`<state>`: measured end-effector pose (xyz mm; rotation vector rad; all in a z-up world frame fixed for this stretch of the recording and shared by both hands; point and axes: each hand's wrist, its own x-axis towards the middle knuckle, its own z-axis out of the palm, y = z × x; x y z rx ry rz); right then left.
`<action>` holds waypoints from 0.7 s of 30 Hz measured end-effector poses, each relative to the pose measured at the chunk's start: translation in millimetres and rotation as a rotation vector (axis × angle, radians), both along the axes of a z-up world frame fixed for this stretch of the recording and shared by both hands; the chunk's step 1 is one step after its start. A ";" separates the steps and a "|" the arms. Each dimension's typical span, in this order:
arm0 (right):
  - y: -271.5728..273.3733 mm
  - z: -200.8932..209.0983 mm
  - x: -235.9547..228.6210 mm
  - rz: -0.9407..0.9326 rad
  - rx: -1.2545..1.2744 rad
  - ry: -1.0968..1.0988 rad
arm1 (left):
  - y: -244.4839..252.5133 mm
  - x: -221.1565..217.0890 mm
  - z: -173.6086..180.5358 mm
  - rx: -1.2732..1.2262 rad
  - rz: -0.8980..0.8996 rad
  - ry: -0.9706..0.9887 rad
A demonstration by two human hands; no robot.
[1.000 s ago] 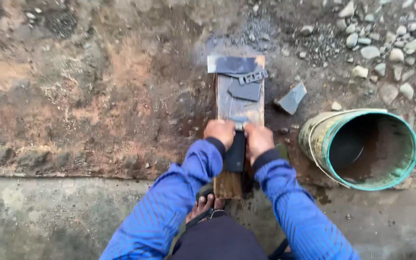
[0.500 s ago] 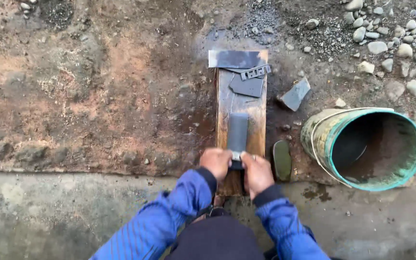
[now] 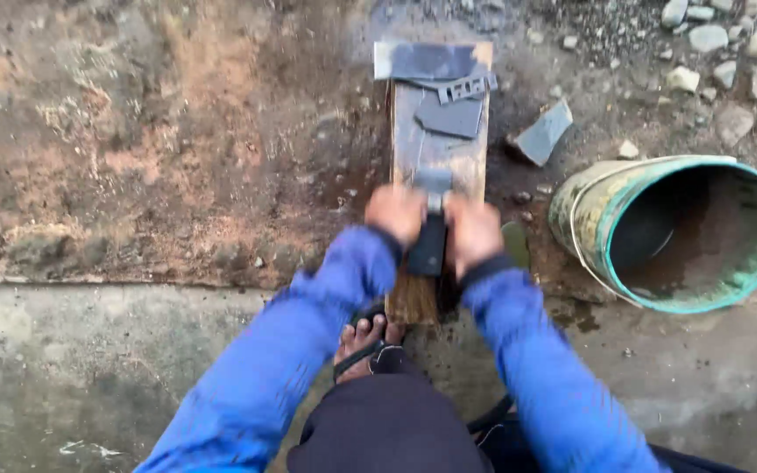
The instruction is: Sharpening a metal tool blade on a whetstone using water.
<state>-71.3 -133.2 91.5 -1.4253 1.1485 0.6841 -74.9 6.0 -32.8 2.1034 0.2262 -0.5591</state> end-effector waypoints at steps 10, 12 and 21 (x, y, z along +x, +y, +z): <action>-17.1 -52.7 -16.4 -0.050 0.243 -0.386 | 11.7 14.0 30.0 -0.082 -0.048 -0.055; -5.5 -32.8 45.2 0.236 0.046 -0.477 | 12.3 87.3 80.5 0.002 0.166 0.142; 0.1 -17.5 -13.9 -0.048 0.033 -0.098 | 5.1 6.1 9.8 0.010 -0.079 -0.046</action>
